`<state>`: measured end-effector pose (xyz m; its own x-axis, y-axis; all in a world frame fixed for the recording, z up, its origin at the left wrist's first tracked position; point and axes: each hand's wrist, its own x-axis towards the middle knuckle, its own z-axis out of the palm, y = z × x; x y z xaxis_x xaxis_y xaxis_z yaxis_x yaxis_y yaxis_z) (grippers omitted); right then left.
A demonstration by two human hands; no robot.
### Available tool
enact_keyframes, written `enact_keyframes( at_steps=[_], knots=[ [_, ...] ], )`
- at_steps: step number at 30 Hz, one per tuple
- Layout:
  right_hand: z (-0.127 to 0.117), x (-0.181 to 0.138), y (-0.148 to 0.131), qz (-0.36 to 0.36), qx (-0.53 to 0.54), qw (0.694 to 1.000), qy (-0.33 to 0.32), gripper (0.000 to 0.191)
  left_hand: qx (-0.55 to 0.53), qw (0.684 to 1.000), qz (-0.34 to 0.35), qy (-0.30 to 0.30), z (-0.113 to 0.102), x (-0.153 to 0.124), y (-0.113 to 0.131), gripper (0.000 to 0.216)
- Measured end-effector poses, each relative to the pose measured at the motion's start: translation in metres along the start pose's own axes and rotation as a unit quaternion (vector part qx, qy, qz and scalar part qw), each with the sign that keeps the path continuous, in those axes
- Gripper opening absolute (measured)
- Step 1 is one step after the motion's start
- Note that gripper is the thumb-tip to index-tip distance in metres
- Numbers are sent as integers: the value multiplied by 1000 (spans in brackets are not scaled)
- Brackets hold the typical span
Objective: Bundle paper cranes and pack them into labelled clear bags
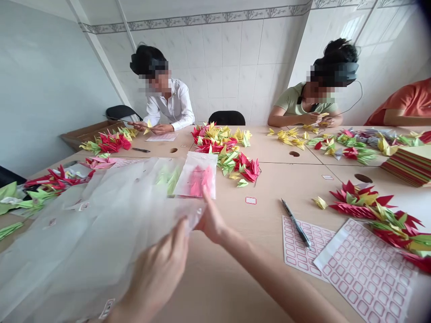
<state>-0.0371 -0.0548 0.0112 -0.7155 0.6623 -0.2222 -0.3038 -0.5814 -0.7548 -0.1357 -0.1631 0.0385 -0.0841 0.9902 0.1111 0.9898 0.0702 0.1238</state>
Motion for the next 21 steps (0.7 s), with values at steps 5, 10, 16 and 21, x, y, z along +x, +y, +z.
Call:
enact_keyframes(
  at_steps=[5, 10, 16, 21],
  knots=[
    [-72, -33, -12, 40, -197, 978, 62, 58, -127, 973, 150, -120, 41, -15, 21, 56],
    [-99, -58, -23, -14, -209, 977, -30, 67, -205, 975, 78, 31, 46, 2, -7, 46],
    [-108, -83, -39, -85, -272, 955, -79, 56, -418, 879, -215, 78, 45, 34, -40, 73],
    [-104, -120, -47, -236, -428, 870, 61, 46, -462, 854, -208, 120, 35, 33, -27, 67]
  ],
)
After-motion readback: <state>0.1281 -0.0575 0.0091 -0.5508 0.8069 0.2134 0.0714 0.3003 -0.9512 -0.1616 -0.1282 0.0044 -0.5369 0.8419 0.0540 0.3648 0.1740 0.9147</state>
